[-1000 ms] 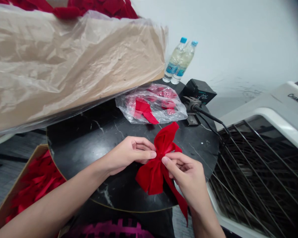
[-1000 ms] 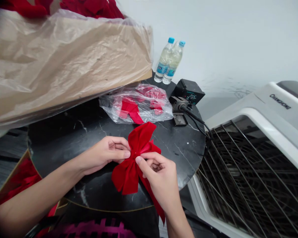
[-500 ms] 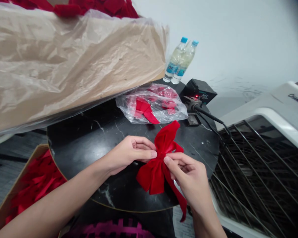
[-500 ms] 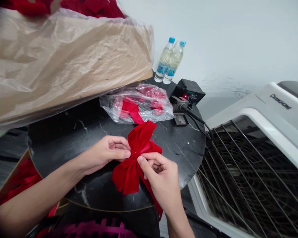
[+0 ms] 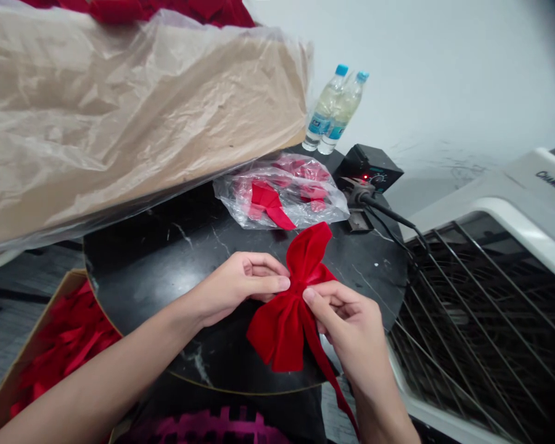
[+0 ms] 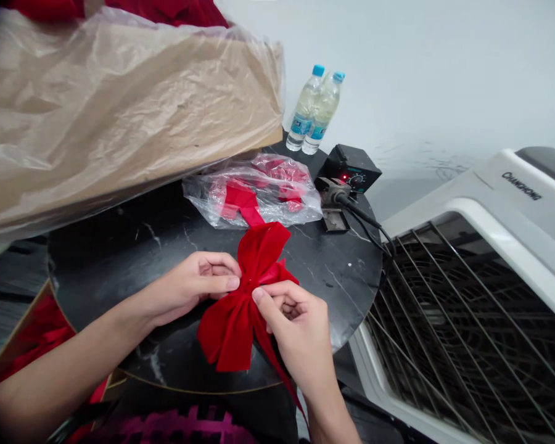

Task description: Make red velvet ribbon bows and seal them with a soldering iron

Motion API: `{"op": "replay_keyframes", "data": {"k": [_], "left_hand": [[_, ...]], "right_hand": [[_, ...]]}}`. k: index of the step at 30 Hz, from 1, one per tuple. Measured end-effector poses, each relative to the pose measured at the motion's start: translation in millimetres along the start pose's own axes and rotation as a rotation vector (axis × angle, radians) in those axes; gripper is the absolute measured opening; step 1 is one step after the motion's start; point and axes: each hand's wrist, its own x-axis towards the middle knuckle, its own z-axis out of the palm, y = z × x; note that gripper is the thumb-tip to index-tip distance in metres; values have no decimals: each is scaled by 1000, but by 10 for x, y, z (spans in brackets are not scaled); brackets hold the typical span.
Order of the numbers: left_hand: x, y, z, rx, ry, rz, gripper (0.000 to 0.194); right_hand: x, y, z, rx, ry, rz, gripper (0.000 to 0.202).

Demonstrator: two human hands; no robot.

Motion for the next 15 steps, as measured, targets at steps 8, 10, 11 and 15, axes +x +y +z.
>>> {"op": "replay_keyframes", "data": {"k": [8, 10, 11, 15], "left_hand": [[-10, -4, 15, -51, -23, -20, 20], [-13, -3, 17, -67, -35, -28, 22], [-12, -1, 17, -67, -37, -28, 23], [-3, 7, -1, -42, -34, -3, 20]], "right_hand": [[-26, -41, 31, -21, 43, -22, 26], [-46, -42, 37, -47, 79, -55, 25], [-58, -40, 40, -63, 96, -75, 24], [-110, -28, 48, -109, 134, -130, 20]]}}
